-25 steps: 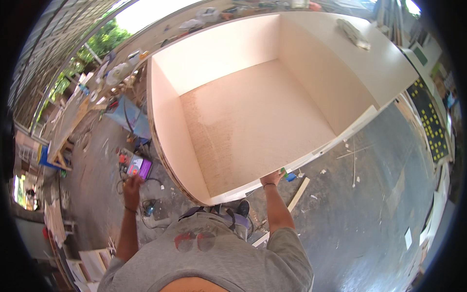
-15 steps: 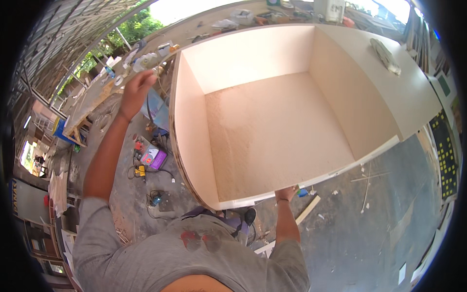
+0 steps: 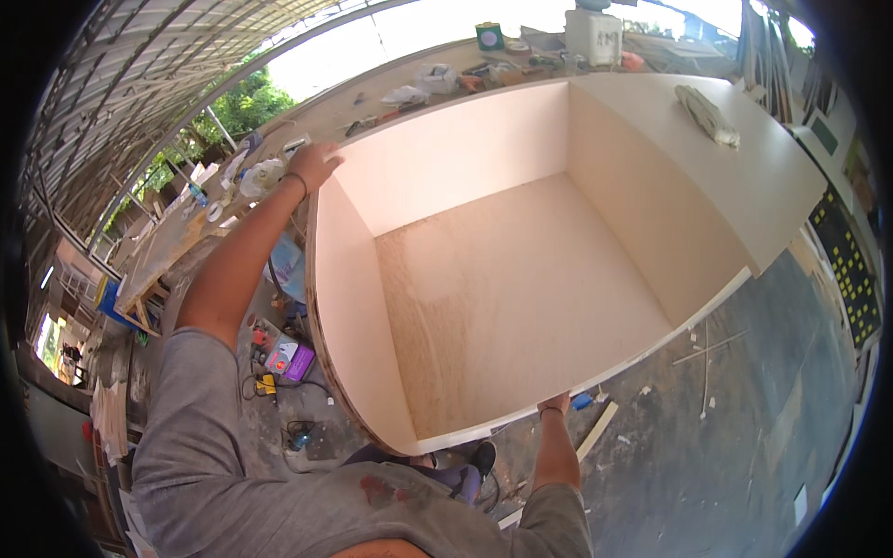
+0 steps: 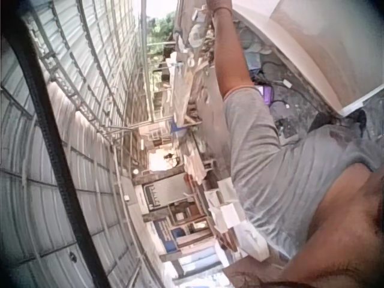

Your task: The person handles large laminate sheets and then uses a hand-held power router and a metal file to trim and smooth the edges of a wooden cabinet unit.

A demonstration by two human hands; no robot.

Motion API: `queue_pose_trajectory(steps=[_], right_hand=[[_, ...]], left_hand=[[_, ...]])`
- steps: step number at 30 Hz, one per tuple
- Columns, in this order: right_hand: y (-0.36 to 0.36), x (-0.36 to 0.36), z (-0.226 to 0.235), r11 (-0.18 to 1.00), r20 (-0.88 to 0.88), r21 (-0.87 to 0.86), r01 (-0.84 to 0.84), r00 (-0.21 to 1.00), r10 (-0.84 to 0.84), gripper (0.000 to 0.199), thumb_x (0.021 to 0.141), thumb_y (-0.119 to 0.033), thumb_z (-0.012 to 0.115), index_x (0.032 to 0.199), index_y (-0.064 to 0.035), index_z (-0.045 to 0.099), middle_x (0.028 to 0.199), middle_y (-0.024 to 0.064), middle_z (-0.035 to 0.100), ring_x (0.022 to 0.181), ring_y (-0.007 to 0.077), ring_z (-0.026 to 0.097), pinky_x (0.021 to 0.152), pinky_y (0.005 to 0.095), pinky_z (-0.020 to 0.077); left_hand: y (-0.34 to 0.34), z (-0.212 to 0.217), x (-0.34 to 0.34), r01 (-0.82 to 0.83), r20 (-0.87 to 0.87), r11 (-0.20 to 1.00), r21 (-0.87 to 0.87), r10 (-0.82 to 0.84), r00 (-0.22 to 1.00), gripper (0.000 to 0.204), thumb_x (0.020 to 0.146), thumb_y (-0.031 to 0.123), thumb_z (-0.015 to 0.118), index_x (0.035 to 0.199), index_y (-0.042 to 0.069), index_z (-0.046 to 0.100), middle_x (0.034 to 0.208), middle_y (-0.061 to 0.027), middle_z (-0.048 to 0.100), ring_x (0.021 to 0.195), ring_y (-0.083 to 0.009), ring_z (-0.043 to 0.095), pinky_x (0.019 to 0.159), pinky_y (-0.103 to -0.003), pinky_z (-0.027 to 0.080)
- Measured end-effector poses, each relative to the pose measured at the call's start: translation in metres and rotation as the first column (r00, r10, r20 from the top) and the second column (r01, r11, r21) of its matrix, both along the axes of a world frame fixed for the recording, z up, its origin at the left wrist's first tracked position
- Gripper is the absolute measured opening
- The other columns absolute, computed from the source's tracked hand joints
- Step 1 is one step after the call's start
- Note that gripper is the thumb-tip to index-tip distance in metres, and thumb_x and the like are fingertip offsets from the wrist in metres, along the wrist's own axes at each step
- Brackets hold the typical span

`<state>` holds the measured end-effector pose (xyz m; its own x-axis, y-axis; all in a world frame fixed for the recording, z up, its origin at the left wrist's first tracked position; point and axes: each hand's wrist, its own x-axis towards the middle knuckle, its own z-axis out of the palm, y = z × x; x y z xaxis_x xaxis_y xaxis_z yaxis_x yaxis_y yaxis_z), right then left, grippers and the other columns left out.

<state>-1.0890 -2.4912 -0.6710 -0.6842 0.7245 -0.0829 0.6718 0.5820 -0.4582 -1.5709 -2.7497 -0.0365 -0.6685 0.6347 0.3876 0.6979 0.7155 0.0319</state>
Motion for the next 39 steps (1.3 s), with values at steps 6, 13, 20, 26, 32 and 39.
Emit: queue_pose_trajectory(steps=[6,13,20,26,32,39], right_hand=[[-0.140,0.050,0.126,0.949,0.061,-0.236,0.207,0.978,-0.198,0.031,0.078,-0.031,0.060,0.090,-0.0025,0.061,0.088,0.0243,0.063,0.085,0.0419,0.061,0.074,0.0507,0.0490],[-0.290,0.199,0.158,0.814,0.229,-0.337,0.473,0.880,-0.417,0.037,0.075,-0.035,0.067,0.078,0.0016,0.061,0.074,0.0241,0.061,0.076,0.0439,0.059,0.070,0.0493,0.0458],[-0.426,0.193,0.241,0.260,0.131,-0.530,0.807,0.381,-0.915,0.050,0.086,-0.043,0.061,0.067,0.0030,0.057,0.051,0.0094,0.049,0.043,0.0233,0.050,0.044,0.0399,0.0417],[-0.416,0.195,0.309,0.316,-0.371,0.091,0.944,0.326,-0.869,0.038,0.097,-0.030,0.051,0.076,0.0017,0.057,0.066,0.0160,0.052,0.061,0.0242,0.050,0.058,0.0420,0.0396],[-0.295,0.171,0.509,0.544,-0.545,0.341,0.767,0.633,-0.550,0.032,0.097,-0.025,0.048,0.075,-0.0015,0.050,0.061,0.0084,0.044,0.053,0.0174,0.040,0.050,0.0335,0.0352],[-0.208,0.058,0.693,0.645,-0.290,0.673,0.363,0.931,-0.222,0.038,0.095,-0.037,0.053,0.102,-0.0005,0.059,0.088,0.0164,0.062,0.081,0.0304,0.062,0.071,0.0359,0.0473]], left_hand=[[-0.030,-0.017,-0.045,0.002,-0.024,0.991,-0.137,-0.005,1.000,0.037,0.081,0.036,0.066,0.105,0.008,0.065,0.108,-0.0164,0.065,0.105,-0.0314,0.060,0.089,-0.040,0.047],[0.005,0.002,-0.063,0.244,0.283,0.952,-0.186,-0.186,0.941,0.032,0.087,0.037,0.062,0.090,0.005,0.065,0.092,-0.0157,0.067,0.088,-0.0311,0.064,0.079,-0.042,0.048],[0.016,-0.004,-0.061,0.388,0.194,0.909,-0.152,-0.357,0.914,0.039,0.092,0.036,0.050,0.086,0.001,0.066,0.087,-0.0209,0.065,0.087,-0.0353,0.063,0.079,-0.045,0.048],[0.031,-0.033,-0.091,0.324,0.234,0.924,-0.204,-0.275,0.933,0.038,0.092,0.034,0.049,0.106,0.004,0.067,0.116,-0.0176,0.063,0.110,-0.0352,0.059,0.095,-0.051,0.042],[-0.022,-0.016,-0.005,0.371,-0.006,0.900,0.228,-0.380,0.925,0.041,0.087,0.036,0.055,0.114,0.006,0.062,0.124,-0.0158,0.059,0.117,-0.0341,0.054,0.104,-0.050,0.035],[-0.116,-0.010,0.007,0.426,0.033,0.495,0.758,-0.681,0.732,0.023,0.092,0.024,0.059,0.102,0.003,0.064,0.104,-0.0104,0.067,0.096,-0.0232,0.064,0.088,-0.036,0.046]])
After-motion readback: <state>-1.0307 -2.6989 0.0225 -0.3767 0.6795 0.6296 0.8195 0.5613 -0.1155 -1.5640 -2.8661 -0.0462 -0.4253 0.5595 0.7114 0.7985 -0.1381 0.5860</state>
